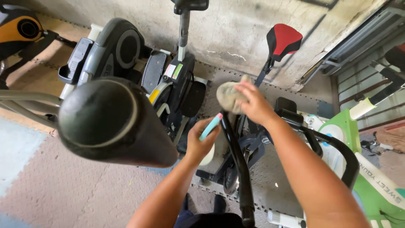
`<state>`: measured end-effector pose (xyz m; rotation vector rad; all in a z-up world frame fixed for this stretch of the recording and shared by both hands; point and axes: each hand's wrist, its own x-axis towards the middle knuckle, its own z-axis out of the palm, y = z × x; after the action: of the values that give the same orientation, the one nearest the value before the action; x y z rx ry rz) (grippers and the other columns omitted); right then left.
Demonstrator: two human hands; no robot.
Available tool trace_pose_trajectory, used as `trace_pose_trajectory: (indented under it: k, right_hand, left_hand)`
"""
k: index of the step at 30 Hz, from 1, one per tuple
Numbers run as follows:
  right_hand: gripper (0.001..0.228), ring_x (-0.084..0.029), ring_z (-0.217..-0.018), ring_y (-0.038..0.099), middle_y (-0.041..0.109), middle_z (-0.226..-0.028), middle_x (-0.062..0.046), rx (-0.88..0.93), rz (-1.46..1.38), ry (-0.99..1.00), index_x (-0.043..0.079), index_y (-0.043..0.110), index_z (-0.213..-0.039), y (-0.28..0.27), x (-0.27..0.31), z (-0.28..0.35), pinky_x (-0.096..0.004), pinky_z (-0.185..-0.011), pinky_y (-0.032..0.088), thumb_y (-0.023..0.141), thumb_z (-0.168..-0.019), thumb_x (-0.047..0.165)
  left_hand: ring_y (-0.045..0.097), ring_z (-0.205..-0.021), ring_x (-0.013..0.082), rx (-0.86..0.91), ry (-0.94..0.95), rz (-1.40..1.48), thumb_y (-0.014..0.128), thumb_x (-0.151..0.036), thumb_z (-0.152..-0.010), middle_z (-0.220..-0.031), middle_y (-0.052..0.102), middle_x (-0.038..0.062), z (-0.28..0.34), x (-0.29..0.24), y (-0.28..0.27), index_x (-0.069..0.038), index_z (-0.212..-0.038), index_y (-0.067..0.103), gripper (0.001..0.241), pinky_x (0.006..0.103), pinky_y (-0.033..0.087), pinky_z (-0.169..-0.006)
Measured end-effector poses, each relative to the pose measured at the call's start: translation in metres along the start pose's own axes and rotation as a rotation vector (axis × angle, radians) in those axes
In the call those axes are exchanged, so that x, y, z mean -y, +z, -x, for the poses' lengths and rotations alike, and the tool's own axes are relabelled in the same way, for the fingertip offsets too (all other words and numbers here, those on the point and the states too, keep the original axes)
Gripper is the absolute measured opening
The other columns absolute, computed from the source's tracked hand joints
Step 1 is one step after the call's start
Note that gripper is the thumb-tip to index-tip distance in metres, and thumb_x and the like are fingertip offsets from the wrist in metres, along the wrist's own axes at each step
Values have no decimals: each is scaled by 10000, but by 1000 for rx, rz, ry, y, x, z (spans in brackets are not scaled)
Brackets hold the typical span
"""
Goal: Cleaning and wiping down gym equipment using a spray bottle and cloth.
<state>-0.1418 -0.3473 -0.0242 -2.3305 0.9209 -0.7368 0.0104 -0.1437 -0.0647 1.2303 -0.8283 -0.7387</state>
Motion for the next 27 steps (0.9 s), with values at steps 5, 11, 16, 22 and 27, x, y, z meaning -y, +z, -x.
trace_pose_trajectory:
  k: [5,11,16,22,27]
  right_hand:
    - [875,-380,-1516,221,306,-1616,-183,395,268,-256,91,352,-1540,18,9,15,-474,-1215,225,726,-750,59]
    - [732,-391,-1452,332,400,-1566,-163,400,430,-237,121,393,-1524,45,-24,1,-492,-1180,280,704,-862,123]
    - [355,-406,-1222,551,592,-1319,-160,490,361,-100,139,610,-1312,53,-28,-37,-456,-1051,464,663,-964,184]
    - [583,-315,-989,679,700,-1069,-119,835,237,-77,85,647,-1167,43,-39,-74,-409,-854,554,903,-643,100]
    - [701,-195,-1031,690,746,-1125,-83,953,-52,171,113,612,-1329,24,-46,-75,-337,-901,552,821,-668,7]
  left_hand:
    - [709,-938,220,-167,214,-221,759,-151,-894,-1030,733,108,-16,-14,19,-53,-1166,747,289,304,539,-842]
    - [716,-1013,270,-279,284,-404,738,-218,-889,-1122,735,101,-33,-7,46,-121,-1205,737,331,370,507,-927]
    - [669,-1090,297,-291,178,-592,745,-282,-856,-1164,725,81,-37,8,60,-187,-1229,740,385,559,354,-1048]
    - [656,-1122,297,-346,179,-623,760,-298,-817,-1190,700,78,-29,20,67,-196,-1250,719,447,588,365,-1045]
    - [646,-1110,298,-307,156,-575,766,-339,-837,-1163,685,73,-20,20,64,-209,-1270,699,457,530,448,-967]
